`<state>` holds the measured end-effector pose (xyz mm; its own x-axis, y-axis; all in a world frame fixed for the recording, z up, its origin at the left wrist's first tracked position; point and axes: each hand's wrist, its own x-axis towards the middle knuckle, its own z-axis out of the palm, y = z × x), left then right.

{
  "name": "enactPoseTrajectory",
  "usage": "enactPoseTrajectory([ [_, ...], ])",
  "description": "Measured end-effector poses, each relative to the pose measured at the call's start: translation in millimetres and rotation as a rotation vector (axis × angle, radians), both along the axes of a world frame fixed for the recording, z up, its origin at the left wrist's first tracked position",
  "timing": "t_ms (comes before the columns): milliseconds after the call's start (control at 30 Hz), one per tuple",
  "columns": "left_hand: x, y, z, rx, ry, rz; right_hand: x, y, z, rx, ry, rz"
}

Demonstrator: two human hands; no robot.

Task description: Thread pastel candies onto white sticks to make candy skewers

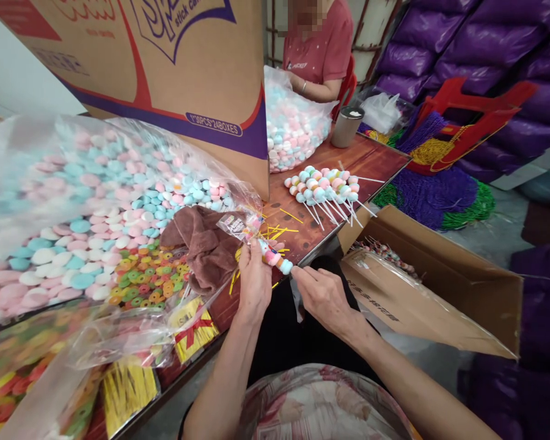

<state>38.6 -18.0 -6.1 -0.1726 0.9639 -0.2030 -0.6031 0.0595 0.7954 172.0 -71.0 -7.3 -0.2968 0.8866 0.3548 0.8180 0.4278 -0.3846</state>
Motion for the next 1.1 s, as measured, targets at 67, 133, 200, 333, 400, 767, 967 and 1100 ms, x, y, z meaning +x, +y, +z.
enactPoseTrajectory([
  [67,0,0,-1.2,-0.006,-0.008,-0.016,-5,-1,-1.5,-0.109,0.199,-0.009],
  [133,-1,1,-2.4,-0.023,-0.036,-0.016,-8,-3,1.0,-0.283,0.451,-0.031],
  [200,-4,4,-3.5,-0.032,-0.067,-0.005,-10,-4,5.5,-0.494,0.731,-0.054],
  [333,-6,5,-4.8,-0.018,-0.095,-0.029,-12,-2,10.3,-0.86,1.259,-0.107],
  [400,-5,3,-4.6,-0.026,-0.097,-0.077,-15,1,9.5,-0.936,1.385,-0.125],
  [767,-12,1,1.4,-0.032,-0.115,-0.231,-26,4,4.6,-0.432,0.751,-0.11],
  [967,-7,-2,-2.4,-0.031,-0.126,-0.237,-34,6,-0.5,-0.253,0.573,-0.093],
  [1100,-5,-4,-2.9,-0.061,-0.088,-0.219,-42,13,-0.6,-0.181,0.595,-0.109],
])
